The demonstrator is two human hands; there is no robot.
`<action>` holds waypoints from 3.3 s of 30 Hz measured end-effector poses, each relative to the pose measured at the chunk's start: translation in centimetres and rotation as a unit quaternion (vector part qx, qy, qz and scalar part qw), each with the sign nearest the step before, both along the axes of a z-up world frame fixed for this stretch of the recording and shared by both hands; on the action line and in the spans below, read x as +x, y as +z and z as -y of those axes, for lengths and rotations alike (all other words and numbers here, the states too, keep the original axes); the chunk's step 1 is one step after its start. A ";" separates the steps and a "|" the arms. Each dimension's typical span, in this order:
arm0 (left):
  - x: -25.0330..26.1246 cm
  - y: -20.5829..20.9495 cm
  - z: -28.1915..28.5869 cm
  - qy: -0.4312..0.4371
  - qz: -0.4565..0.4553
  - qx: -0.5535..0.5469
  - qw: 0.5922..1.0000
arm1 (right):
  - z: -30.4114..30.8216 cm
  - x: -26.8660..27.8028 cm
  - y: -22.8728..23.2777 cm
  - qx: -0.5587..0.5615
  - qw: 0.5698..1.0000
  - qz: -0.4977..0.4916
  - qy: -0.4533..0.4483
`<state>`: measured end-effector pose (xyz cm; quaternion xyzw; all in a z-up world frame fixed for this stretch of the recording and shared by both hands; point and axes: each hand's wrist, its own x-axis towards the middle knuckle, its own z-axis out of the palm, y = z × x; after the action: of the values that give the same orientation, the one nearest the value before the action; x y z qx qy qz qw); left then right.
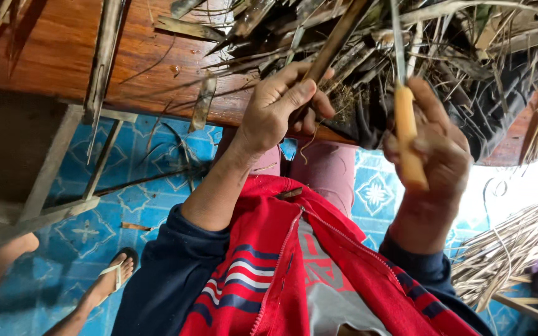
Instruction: The person strips the leafy parts away from the central ribs of dried plant stems using a knife.
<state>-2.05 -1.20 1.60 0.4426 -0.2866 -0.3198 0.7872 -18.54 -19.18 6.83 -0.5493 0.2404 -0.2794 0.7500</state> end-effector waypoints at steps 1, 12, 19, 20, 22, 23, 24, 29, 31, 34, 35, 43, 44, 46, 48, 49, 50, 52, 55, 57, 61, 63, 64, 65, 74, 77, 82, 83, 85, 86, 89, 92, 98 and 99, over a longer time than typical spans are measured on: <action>-0.1 -0.2 0.1 0.009 0.008 -0.004 1.000 | 1.4 -1.1 -0.8 0.152 0.982 0.067 0.094; 0.1 -1.7 1.3 0.052 0.023 -0.074 0.996 | 0.3 -2.3 -6.0 -0.041 0.985 0.140 0.090; 1.2 -3.2 1.6 0.121 0.150 -0.037 0.981 | 0.2 -0.1 -4.1 0.094 0.980 0.060 0.165; 1.5 -3.1 1.5 0.146 0.205 -0.007 0.968 | -0.1 0.8 -3.8 0.117 0.973 0.053 0.192; 1.1 -2.6 1.5 0.144 0.190 -0.008 0.971 | -0.4 2.1 -3.9 0.094 0.974 0.054 0.199; 0.9 -2.4 1.5 0.139 0.170 -0.005 0.976 | -0.6 2.8 -4.0 0.077 0.975 0.050 0.203; 0.9 -2.4 1.4 0.139 0.174 -0.007 0.975 | -0.2 3.0 -4.4 0.075 0.975 0.054 0.203; 0.7 -2.1 1.3 0.115 0.146 -0.007 0.983 | -1.5 3.6 -2.9 0.059 0.964 0.045 0.256; 0.7 -2.6 1.5 0.109 0.131 -0.019 0.985 | -2.4 3.5 -1.9 0.074 0.957 0.059 0.272; 0.2 -2.0 1.6 0.111 0.145 -0.022 0.983 | -3.0 4.0 -1.8 0.100 0.950 0.077 0.287; 0.0 -1.5 1.6 0.120 0.171 -0.012 0.978 | -3.1 4.3 -2.0 0.110 0.949 0.079 0.286; -1.9 -2.2 3.4 0.165 0.221 0.144 0.950 | -3.7 4.6 -1.8 0.101 0.955 0.097 0.263; -1.9 -3.0 4.1 0.189 0.241 0.142 0.941 | -3.7 4.6 -1.7 0.093 0.956 0.098 0.262; -1.7 -3.3 3.9 0.207 0.313 0.128 0.918 | -3.5 4.3 -1.8 0.091 0.955 0.096 0.266; -1.7 -4.4 4.2 0.224 0.383 0.113 0.889 | -3.5 4.0 -1.5 0.089 0.954 0.096 0.270; -1.7 -5.5 4.5 0.216 0.419 0.113 0.875 | -3.5 3.9 -1.2 0.080 0.950 0.091 0.287; -1.6 -6.5 4.8 0.208 0.456 0.112 0.858 | -3.6 3.9 -0.9 0.071 0.946 0.087 0.304; -1.9 -5.9 4.7 0.165 0.363 0.125 0.908 | -3.7 3.5 -1.3 0.099 0.948 0.096 0.288; -2.2 -4.3 4.2 0.052 0.110 0.151 0.981 | -3.9 2.7 -1.0 0.134 0.948 0.096 0.273; -2.3 -2.5 3.4 -0.019 -0.044 0.159 0.986 | -3.6 2.3 -1.0 0.139 0.947 0.091 0.275; -2.2 -0.2 1.9 -0.164 -0.318 -0.044 0.933 | -2.8 1.8 -1.2 0.178 0.925 0.094 0.321; -2.0 -1.0 2.2 -0.213 -0.336 -0.066 0.915 | -2.9 2.0 -0.8 0.182 0.918 0.099 0.338; -2.2 -1.9 2.5 -0.181 -0.310 -0.044 0.932 | -3.1 1.8 -0.5 0.190 0.919 0.099 0.330; -2.4 -2.9 2.8 -0.148 -0.283 -0.023 0.947 | -3.4 1.7 -0.3 0.197 0.921 0.099 0.322; -3.4 1.7 2.1 0.061 0.041 0.034 0.997 | -4.9 2.3 -0.9 0.158 0.959 0.103 0.210; -3.3 2.3 1.9 0.025 0.021 0.074 0.997 | -4.9 2.3 -0.5 0.140 0.960 0.088 0.224; -3.9 -0.7 2.0 -0.086 -0.271 0.005 0.959 | -5.2 1.4 1.1 0.123 0.959 0.032 0.252; -3.9 -1.3 2.0 -0.131 -0.345 -0.048 0.928 | -4.4 1.2 -0.2 0.147 0.952 0.065 0.259; -3.5 0.1 1.3 -0.174 -0.378 -0.046 0.908 | -4.0 1.1 0.2 0.149 0.946 0.063 0.283; -3.3 0.8 0.9 -0.216 -0.410 -0.043 0.885 | -3.8 1.0 0.3 0.151 0.938 0.061 0.306; -2.2 -0.4 1.1 -0.383 -0.400 -0.080 0.829 | -3.3 -0.2 0.7 0.184 0.911 0.060 0.365; -3.0 -1.5 0.8 -0.434 -0.419 -0.088 0.793 | -2.5 -0.8 -0.1 0.245 0.875 0.079 0.410; -3.8 -1.9 0.9 -0.156 -0.308 0.032 0.938 | -3.0 1.2 -0.8 0.171 0.913 0.103 0.357; -3.6 -1.1 0.9 -0.155 -0.307 0.032 0.938 | -3.0 1.4 -1.3 0.170 0.912 0.103 0.358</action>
<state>-5.62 -2.14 0.52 0.2977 -0.0853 -0.5672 0.7632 -17.13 -16.17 5.58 -0.4305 -0.0070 -0.0022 0.9026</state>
